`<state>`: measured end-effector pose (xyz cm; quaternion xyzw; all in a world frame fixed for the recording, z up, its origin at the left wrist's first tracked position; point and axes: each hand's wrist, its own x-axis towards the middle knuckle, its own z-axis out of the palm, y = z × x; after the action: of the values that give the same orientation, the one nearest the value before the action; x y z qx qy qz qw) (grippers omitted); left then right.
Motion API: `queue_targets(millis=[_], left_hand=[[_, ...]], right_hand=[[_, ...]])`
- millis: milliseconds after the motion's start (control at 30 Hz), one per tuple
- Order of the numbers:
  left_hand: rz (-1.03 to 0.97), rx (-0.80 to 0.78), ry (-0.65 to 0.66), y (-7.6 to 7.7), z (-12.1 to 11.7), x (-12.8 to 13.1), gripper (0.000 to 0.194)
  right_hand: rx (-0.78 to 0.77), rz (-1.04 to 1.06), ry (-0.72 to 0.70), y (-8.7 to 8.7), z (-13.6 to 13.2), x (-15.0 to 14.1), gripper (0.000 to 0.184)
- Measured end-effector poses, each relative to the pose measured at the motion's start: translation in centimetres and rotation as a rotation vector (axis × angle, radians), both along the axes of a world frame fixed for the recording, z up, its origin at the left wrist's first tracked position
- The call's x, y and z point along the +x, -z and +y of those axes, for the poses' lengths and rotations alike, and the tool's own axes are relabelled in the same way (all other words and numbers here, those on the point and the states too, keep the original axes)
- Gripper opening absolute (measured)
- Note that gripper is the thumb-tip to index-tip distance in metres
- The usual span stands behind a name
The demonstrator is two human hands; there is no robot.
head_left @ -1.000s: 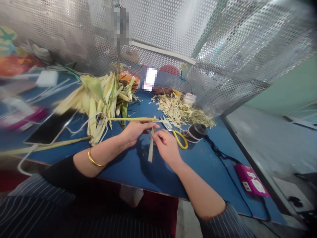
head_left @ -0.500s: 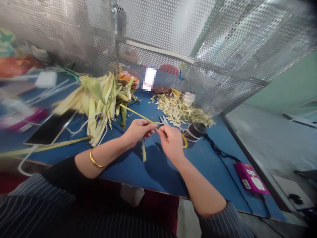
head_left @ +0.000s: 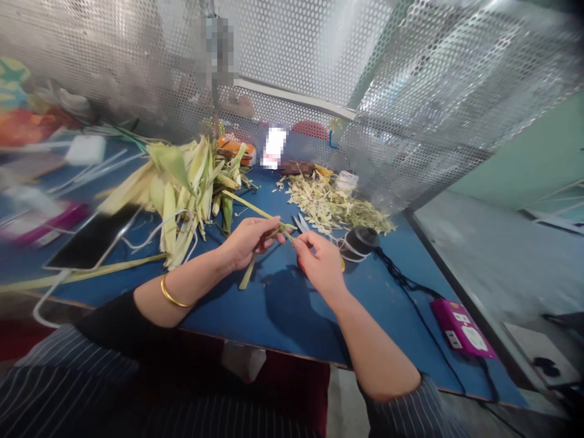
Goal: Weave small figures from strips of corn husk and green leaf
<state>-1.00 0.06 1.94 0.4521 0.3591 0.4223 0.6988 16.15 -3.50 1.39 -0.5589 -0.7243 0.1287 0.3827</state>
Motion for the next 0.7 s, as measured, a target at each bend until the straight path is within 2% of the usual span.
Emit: queue_targets(millis=[133,267,400,467,533,600,700], left_hand=[[0.062,0.011,-0.044,0.0,-0.1,0.1,0.027],[0.138,0.043,-0.089,0.1,-0.1,0.1,0.019],[0.105,0.015,-0.023,-0.2,-0.4,-0.1,0.018],[0.093,0.008,0.034,-0.3,-0.6,-0.2,0.02],[0.102,0.018,0.048,-0.4,-0.7,-0.1,0.025],[0.129,0.032,0.008,-0.3,-0.8,-0.1,0.029],[0.165,0.032,-0.062,0.0,-0.8,0.0,0.024]], right_hand=[[-0.011,0.018,-0.024,0.0,-0.2,-0.3,0.024],[-0.057,0.003,-0.169,-0.2,-0.3,-0.4,0.024],[0.173,0.0,-0.059,0.0,0.6,0.5,0.019],[0.252,-0.066,-0.075,0.5,1.3,0.9,0.024],[0.246,-0.15,-0.149,1.0,1.9,1.1,0.02],[0.216,-0.191,-0.195,1.3,2.1,1.0,0.015],[0.223,-0.199,-0.19,1.2,1.8,0.8,0.018]])
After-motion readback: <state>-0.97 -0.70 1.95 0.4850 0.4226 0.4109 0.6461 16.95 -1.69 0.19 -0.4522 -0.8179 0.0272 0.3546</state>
